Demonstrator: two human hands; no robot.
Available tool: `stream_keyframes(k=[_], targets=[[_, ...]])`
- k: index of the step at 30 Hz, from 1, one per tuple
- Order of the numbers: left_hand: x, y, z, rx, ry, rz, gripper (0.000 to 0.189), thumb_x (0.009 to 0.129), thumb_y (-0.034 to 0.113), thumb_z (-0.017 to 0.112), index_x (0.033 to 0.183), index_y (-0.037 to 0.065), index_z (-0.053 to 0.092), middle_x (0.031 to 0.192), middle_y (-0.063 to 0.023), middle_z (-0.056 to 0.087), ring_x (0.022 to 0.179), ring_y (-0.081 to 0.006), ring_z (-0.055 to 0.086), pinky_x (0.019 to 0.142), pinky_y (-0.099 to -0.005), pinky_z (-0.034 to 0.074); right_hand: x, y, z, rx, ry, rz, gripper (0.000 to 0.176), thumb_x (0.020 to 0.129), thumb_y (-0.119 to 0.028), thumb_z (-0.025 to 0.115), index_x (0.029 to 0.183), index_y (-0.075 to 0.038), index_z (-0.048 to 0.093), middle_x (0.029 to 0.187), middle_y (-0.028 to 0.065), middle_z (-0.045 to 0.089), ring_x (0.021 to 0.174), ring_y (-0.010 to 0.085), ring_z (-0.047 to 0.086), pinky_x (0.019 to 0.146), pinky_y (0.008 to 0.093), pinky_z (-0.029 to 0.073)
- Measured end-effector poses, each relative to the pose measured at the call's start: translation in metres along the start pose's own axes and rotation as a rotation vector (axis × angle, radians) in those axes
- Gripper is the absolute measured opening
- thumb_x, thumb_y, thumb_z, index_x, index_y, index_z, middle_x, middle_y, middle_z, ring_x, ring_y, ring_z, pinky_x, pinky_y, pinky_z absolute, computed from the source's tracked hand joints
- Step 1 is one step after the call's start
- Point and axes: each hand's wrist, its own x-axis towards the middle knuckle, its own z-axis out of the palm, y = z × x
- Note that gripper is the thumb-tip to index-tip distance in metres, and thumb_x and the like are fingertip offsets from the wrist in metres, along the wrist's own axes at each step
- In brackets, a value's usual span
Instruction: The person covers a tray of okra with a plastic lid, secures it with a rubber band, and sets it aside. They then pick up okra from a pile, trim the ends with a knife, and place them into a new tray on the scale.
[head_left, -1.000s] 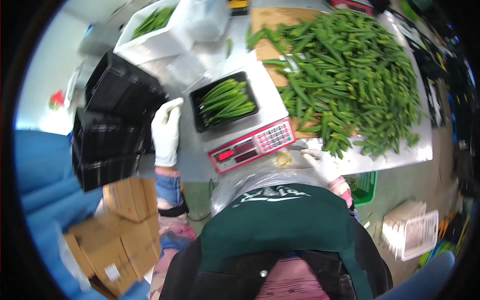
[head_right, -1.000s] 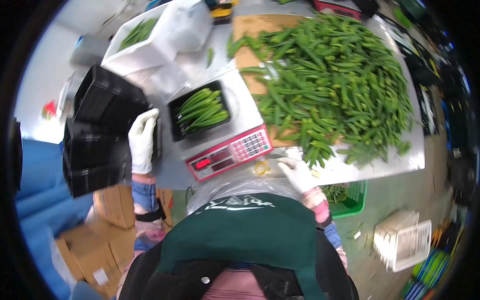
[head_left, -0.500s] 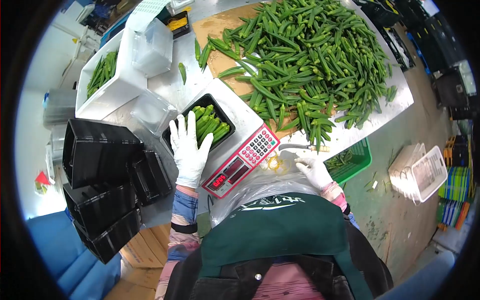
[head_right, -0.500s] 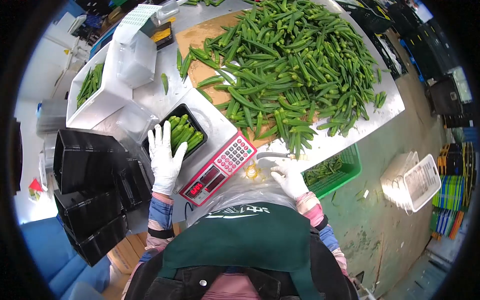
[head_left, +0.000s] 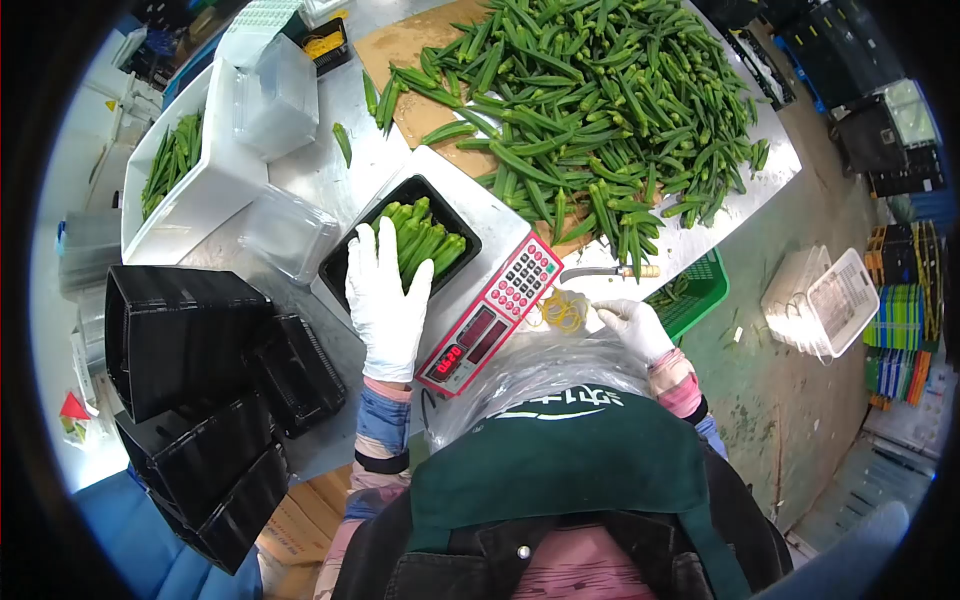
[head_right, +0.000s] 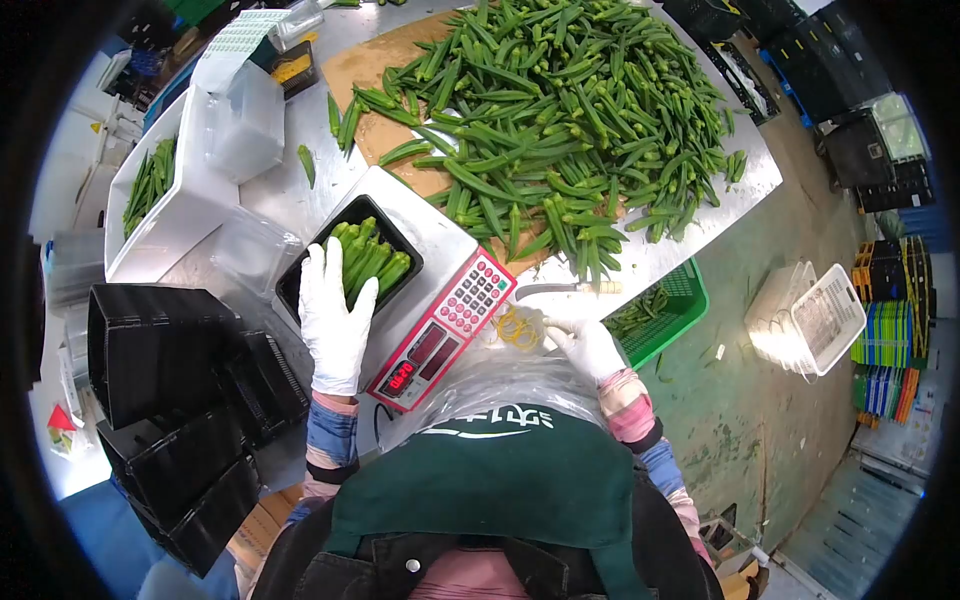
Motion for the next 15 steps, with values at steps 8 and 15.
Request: stream_keyframes(k=[8,15], targets=[[-0.006,0.002,-0.003,-0.032,-0.011,0.002,0.077,0.085,0.033,0.074,0.152,0.010,0.041,0.156,-0.0215,0.037,0.140,-0.0404,0.038,0.116,-0.0478,0.031,0.056,-0.017,-0.009,-0.034,0.011,-0.249,0.031,0.095,-0.026,0.065,0.117,-0.005,0.072,0.109,0.0162,0.073,0.093,0.0284,0.071,0.084,0.0342,0.055],[-0.004,0.019,-0.010,-0.089,-0.043,-0.036,0.076,0.082,0.027,0.077,0.149,0.009,0.046,0.155,-0.0215,0.039,0.140,-0.0405,0.039,0.115,-0.0474,0.032,0.137,-0.042,-0.052,-0.042,-0.008,-0.188,0.035,0.093,-0.028,0.065,0.116,-0.002,0.071,0.107,0.0194,0.073,0.099,0.0282,0.072,0.088,0.0337,0.053]])
